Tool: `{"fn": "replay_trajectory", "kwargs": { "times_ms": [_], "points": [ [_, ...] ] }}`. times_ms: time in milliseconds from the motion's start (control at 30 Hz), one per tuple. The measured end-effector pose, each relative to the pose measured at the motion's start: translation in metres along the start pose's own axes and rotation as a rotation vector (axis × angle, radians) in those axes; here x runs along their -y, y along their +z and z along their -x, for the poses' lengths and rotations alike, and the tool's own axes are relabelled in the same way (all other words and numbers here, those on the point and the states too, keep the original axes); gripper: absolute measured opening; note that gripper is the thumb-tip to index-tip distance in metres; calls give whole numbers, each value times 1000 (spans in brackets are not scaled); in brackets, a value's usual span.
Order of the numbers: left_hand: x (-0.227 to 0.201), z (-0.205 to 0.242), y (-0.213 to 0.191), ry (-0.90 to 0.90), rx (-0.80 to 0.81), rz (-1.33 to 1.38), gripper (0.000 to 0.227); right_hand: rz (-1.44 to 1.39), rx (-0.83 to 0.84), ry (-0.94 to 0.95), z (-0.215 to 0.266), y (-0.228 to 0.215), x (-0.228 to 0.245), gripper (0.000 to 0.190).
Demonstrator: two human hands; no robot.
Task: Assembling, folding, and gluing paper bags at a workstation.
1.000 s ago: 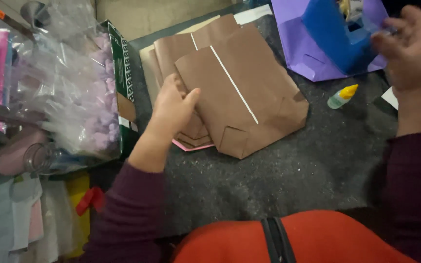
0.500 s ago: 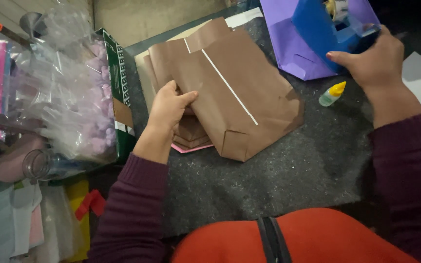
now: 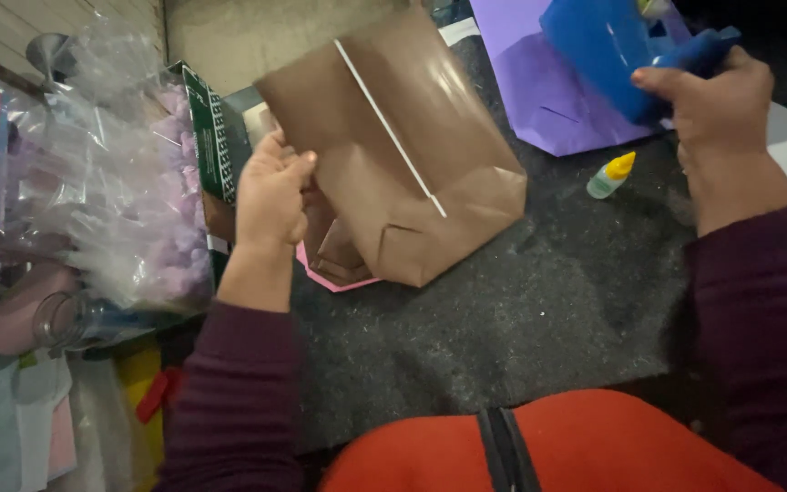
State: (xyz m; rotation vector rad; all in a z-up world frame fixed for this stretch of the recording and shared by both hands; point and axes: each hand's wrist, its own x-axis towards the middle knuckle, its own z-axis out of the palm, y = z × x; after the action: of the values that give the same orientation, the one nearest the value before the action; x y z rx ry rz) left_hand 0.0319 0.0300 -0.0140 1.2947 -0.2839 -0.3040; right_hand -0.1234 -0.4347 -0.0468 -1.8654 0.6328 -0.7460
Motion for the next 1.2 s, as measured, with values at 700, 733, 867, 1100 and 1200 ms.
{"fn": "replay_trajectory", "kwargs": {
  "times_ms": [700, 733, 867, 1100, 1200],
  "points": [
    [58, -179, 142, 67, 157, 88, 34, -513, -109, -456, -23, -53, -40, 29],
    [69, -188, 152, 26, 172, 110, 34, -492, -110, -446, -24, -55, -47, 26],
    [145, -239, 172, 137, 257, 109, 38, -426, -110, -420, -25, -60, -67, 19],
    [121, -225, 180, 107, -36, -635, 65, -361, -68, -634, 1, -36, 11, 40],
    [103, -217, 159, 575, -92, -845, 60, -274, -35, -447, 18, -20, 41, 46]
  ]
}}
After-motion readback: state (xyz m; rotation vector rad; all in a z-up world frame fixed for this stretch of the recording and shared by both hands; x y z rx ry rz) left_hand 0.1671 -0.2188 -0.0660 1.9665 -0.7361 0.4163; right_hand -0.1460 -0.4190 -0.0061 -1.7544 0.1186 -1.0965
